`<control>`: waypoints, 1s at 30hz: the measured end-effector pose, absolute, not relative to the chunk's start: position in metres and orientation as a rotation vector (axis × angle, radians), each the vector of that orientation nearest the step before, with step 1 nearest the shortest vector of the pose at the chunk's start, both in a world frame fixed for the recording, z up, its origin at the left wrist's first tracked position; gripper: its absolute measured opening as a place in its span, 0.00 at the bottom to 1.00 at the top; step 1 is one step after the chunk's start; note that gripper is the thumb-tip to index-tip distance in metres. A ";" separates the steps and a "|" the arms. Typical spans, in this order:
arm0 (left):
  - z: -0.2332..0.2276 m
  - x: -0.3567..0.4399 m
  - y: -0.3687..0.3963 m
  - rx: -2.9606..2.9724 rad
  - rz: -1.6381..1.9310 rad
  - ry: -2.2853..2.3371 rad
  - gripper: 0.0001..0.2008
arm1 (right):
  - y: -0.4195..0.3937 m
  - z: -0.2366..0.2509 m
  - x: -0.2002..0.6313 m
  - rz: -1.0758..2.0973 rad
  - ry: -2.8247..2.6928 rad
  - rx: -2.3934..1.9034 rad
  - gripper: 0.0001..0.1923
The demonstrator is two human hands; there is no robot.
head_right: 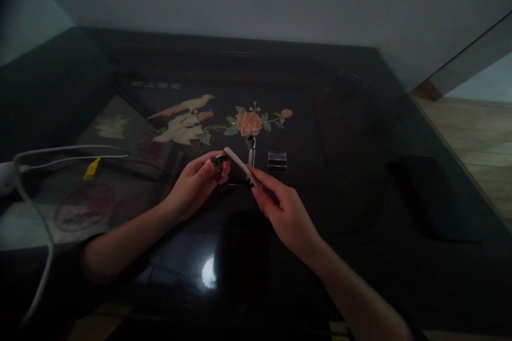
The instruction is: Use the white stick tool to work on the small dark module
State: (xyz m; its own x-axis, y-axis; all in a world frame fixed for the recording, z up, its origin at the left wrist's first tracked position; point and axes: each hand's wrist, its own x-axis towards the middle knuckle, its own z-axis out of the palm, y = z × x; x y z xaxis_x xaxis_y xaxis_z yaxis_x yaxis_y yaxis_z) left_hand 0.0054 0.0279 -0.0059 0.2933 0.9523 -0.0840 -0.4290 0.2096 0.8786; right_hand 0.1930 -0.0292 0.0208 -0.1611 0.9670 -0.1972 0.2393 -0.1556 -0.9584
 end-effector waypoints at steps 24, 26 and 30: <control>-0.003 0.009 0.023 0.740 1.094 0.728 0.22 | -0.030 0.019 0.191 1.492 -1.280 -1.416 0.24; -0.003 0.010 0.024 0.726 1.098 0.734 0.23 | -0.030 0.018 0.191 1.484 -1.290 -1.412 0.24; -0.002 0.010 0.024 0.717 1.094 0.738 0.23 | -0.029 0.018 0.191 1.469 -1.308 -1.422 0.24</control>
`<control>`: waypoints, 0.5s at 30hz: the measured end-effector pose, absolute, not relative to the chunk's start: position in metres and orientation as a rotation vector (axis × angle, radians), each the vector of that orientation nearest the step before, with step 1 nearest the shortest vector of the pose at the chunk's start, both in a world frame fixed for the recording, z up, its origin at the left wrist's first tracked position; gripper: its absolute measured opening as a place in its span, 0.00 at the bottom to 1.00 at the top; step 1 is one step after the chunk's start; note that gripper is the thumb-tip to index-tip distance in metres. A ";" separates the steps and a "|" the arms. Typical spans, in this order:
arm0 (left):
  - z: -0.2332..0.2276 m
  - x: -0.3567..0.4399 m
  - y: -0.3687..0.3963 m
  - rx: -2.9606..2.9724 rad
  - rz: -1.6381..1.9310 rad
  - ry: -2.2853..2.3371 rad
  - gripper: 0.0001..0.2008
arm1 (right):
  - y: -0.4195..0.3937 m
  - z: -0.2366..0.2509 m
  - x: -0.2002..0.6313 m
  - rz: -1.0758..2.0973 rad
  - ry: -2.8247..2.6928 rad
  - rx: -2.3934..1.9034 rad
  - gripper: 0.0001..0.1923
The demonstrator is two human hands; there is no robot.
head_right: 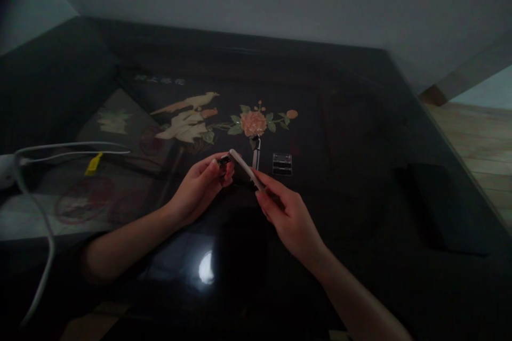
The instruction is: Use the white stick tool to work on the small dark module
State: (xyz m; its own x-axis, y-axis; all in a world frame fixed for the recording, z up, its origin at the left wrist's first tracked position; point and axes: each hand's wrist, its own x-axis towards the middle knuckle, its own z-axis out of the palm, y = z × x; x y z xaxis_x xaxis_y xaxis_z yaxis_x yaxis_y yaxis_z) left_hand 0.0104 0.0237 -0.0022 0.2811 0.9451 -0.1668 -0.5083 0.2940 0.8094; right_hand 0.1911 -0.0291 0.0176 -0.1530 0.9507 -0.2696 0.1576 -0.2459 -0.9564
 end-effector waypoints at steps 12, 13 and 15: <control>-0.003 0.009 0.024 0.723 1.086 0.750 0.22 | -0.028 0.019 0.190 1.289 -1.436 -1.505 0.24; -0.003 0.009 0.024 0.725 1.086 0.751 0.22 | -0.028 0.019 0.190 1.266 -1.455 -1.519 0.24; -0.003 0.010 0.024 0.729 1.092 0.746 0.21 | -0.028 0.018 0.190 1.236 -1.483 -1.534 0.24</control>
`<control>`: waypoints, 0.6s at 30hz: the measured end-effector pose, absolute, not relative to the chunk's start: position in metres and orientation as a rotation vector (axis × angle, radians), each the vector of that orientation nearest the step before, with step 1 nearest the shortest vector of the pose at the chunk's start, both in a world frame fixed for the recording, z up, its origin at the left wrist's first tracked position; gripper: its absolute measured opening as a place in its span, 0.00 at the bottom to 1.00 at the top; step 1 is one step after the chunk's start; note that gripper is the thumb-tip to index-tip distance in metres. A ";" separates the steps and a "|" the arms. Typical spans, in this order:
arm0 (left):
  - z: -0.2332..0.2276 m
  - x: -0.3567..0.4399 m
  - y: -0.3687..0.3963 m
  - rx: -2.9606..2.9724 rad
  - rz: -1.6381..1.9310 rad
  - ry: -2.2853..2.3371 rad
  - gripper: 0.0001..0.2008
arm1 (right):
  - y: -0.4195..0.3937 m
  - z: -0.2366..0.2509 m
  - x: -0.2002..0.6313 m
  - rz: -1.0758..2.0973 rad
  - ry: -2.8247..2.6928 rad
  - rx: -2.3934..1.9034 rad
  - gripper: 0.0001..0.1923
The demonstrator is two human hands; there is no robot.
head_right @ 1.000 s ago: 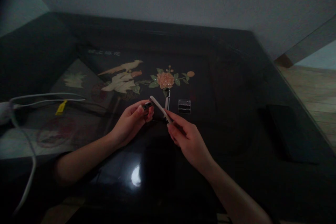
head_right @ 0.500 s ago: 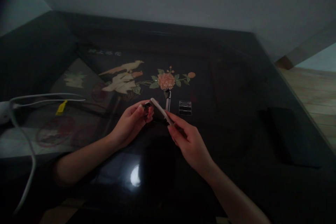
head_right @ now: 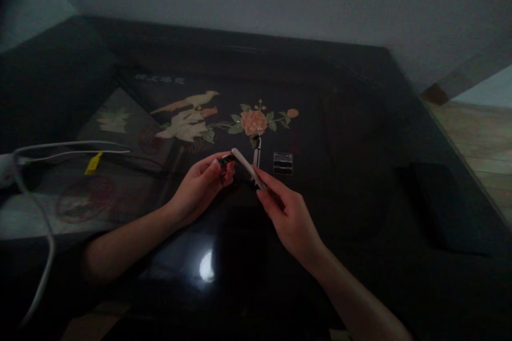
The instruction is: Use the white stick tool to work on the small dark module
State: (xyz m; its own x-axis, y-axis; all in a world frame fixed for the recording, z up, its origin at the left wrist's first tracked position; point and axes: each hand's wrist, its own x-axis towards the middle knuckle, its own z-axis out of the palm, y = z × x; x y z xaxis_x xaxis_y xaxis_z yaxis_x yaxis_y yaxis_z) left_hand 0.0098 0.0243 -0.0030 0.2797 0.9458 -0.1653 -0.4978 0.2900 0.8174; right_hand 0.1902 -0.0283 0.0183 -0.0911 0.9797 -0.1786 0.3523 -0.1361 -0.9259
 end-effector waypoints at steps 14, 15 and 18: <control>-0.003 0.009 0.025 0.733 1.101 0.738 0.24 | -0.038 0.013 0.181 1.233 -1.480 -1.468 0.23; -0.003 0.009 0.025 0.745 1.104 0.735 0.24 | -0.039 0.013 0.181 1.239 -1.479 -1.461 0.23; -0.005 0.008 0.025 0.772 1.109 0.734 0.23 | -0.041 0.013 0.179 1.266 -1.480 -1.425 0.22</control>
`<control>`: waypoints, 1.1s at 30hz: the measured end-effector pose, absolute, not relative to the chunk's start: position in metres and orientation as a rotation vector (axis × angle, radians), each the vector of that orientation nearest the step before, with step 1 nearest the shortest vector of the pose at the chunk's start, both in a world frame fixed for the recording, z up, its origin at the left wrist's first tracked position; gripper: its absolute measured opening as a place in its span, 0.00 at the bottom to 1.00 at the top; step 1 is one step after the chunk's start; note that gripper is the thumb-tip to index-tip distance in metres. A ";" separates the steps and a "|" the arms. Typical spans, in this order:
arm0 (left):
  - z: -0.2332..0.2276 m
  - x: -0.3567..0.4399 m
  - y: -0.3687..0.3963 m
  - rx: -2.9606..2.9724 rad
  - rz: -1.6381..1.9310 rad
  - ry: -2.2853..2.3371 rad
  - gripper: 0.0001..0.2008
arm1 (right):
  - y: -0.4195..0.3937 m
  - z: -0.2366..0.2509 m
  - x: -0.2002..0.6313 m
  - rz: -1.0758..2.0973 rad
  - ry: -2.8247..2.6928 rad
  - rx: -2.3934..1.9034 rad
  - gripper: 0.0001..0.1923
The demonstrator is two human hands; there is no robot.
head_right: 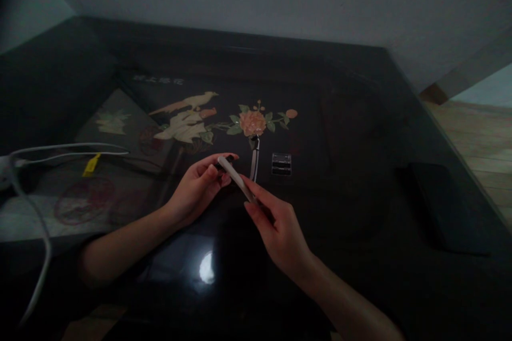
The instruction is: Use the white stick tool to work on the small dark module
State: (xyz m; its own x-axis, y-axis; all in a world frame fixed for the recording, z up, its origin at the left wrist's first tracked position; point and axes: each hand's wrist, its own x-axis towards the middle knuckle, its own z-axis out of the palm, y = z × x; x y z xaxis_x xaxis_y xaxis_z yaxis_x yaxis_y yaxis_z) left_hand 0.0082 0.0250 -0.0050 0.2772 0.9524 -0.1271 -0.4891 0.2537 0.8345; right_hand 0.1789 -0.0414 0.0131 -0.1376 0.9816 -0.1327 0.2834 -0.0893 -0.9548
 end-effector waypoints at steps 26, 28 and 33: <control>-0.007 0.007 0.026 0.773 1.101 0.748 0.23 | -0.035 0.012 0.183 1.142 -1.482 -1.494 0.24; -0.008 0.007 0.026 0.774 1.107 0.727 0.22 | -0.035 0.012 0.183 1.130 -1.506 -1.489 0.24; -0.005 0.008 0.026 0.759 1.117 0.723 0.23 | -0.038 0.012 0.182 1.130 -1.546 -1.450 0.23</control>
